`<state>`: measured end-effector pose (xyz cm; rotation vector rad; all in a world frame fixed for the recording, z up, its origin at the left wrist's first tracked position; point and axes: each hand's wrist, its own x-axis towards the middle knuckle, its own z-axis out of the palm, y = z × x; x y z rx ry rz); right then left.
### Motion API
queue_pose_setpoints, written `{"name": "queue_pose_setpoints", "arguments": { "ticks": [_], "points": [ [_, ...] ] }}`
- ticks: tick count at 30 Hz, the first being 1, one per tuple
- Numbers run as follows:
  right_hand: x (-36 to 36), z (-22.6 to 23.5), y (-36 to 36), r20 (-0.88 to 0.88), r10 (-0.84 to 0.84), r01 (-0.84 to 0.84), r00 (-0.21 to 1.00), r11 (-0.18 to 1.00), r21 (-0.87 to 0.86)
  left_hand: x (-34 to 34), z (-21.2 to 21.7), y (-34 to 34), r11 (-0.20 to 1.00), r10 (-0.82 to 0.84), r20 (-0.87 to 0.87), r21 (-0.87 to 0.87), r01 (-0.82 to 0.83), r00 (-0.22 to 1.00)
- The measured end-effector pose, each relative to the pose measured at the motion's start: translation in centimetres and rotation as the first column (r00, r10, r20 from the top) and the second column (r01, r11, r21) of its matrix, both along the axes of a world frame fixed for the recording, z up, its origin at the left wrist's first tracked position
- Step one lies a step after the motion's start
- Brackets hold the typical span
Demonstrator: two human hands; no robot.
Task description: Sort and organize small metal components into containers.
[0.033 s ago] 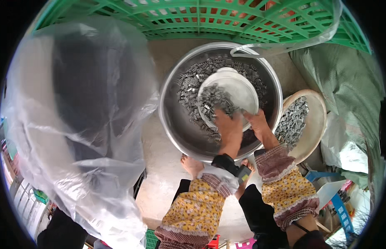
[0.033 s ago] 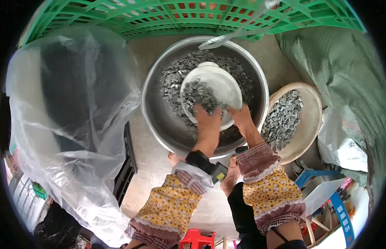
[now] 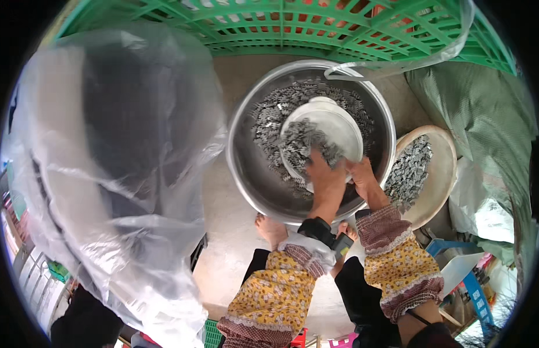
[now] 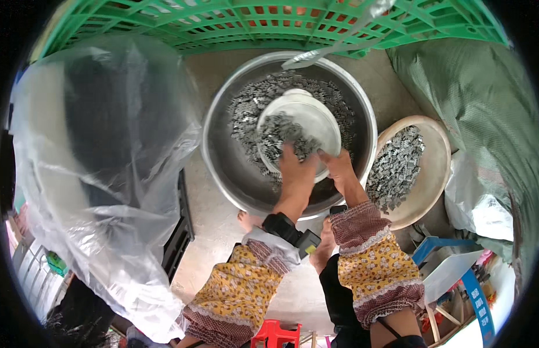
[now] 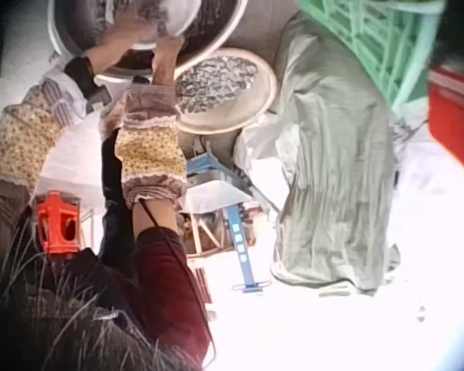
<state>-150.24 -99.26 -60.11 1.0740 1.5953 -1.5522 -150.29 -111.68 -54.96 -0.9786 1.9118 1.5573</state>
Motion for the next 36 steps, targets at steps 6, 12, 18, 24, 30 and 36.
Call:
{"name": "queue_pose_setpoints", "arguments": {
  "ticks": [6,12,18,24,30,36],
  "points": [
    [1.0,4.0,0.4,0.006,0.026,-0.026,1.000,1.000,-0.004,5.0,6.5,-4.6,0.993,-0.108,-0.210,0.027,0.116,0.972],
    [3.5,10.5,3.2,0.036,-0.091,0.097,0.995,0.965,-0.242,12.5,15.8,-10.8,0.992,0.116,-0.092,0.057,-0.111,0.989],
    [5.9,20.1,3.4,-0.037,-0.160,0.140,0.986,0.939,-0.312,17.8,25.9,-14.3,0.963,0.258,0.046,0.068,-0.261,0.965],
    [7.4,31.9,1.5,-0.161,-0.148,0.052,0.976,0.874,-0.483,21.5,35.4,-14.3,0.950,0.270,0.069,0.140,-0.278,0.960],
    [14.5,44.6,6.4,-0.236,-0.122,-0.004,0.964,0.881,-0.472,27.6,44.4,-13.9,0.931,0.323,0.034,0.169,-0.324,0.946],
    [26.7,49.6,15.2,-0.217,-0.338,0.131,0.916,0.762,-0.634,32.6,48.1,-9.8,0.959,0.168,0.087,0.214,-0.183,0.982]
  ]
}}
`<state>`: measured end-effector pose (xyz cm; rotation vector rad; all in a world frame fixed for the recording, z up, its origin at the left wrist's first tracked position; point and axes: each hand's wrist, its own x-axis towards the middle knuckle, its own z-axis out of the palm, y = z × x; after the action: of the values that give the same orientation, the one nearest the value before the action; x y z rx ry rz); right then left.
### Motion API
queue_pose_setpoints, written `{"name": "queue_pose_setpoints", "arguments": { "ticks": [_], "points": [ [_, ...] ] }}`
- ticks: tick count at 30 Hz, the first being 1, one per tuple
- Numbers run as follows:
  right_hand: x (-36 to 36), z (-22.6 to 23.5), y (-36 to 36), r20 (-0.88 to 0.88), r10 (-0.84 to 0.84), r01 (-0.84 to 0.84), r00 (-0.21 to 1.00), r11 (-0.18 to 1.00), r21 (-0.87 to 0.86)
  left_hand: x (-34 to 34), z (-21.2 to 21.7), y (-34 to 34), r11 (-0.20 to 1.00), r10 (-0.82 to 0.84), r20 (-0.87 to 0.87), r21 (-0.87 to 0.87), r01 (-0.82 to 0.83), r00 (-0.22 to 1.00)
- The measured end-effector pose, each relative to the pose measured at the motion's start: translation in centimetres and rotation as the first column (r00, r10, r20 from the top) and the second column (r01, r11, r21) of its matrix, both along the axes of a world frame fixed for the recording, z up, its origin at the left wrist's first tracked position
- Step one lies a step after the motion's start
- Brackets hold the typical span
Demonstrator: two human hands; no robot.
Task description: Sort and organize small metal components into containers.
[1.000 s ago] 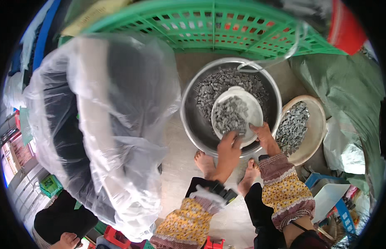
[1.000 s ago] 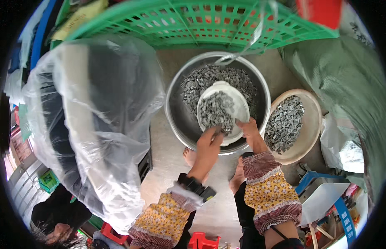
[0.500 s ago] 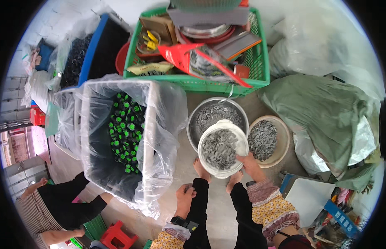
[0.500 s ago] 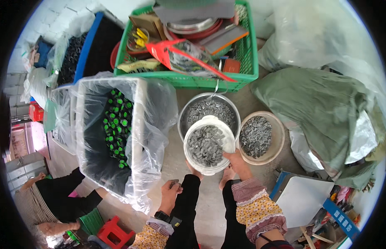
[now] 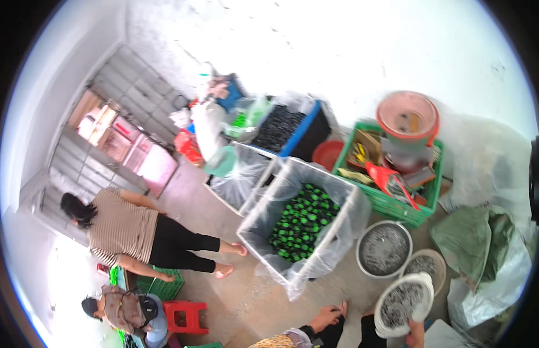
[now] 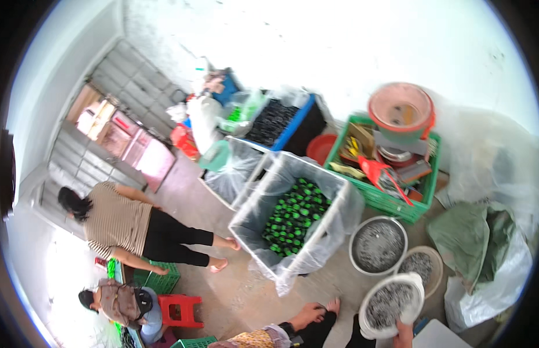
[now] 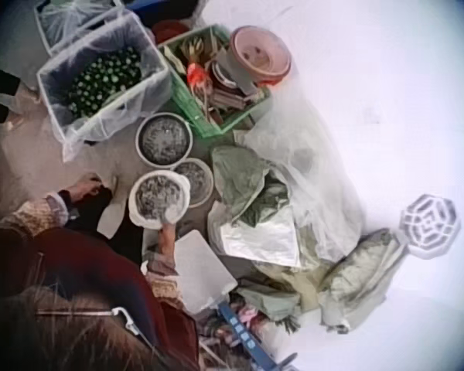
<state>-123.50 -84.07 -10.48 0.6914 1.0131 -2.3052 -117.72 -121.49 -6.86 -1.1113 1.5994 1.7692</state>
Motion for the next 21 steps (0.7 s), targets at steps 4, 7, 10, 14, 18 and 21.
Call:
{"name": "queue_pose_setpoints", "arguments": {
  "ticks": [4,7,10,14,18,21],
  "points": [
    [9.3,0.0,4.4,-0.224,0.457,-0.162,0.861,0.663,0.731,3.3,-0.9,0.8,0.995,-0.056,-0.053,0.076,0.060,0.997],
    [14.8,-3.9,5.1,-0.230,0.464,-0.221,0.855,0.728,0.649,6.3,-0.4,0.3,0.996,-0.035,-0.109,0.082,0.044,0.993],
    [22.1,-7.4,6.6,-0.208,0.463,-0.305,0.861,0.799,0.518,9.9,-0.1,-0.4,0.995,-0.047,-0.110,0.085,0.056,0.993],
    [30.4,-8.7,8.5,-0.200,0.351,-0.253,0.915,0.883,0.395,14.8,1.7,0.2,0.948,-0.216,-0.118,0.213,0.237,0.969],
    [30.4,5.7,-2.5,0.154,-0.086,0.087,0.984,0.996,0.000,20.6,3.3,0.6,0.962,-0.164,-0.042,0.215,0.169,0.986],
    [33.9,5.0,-3.0,0.132,-0.082,0.080,0.988,0.997,0.016,21.8,6.5,1.4,0.950,-0.287,-0.120,0.095,0.299,0.950]
  ]
}}
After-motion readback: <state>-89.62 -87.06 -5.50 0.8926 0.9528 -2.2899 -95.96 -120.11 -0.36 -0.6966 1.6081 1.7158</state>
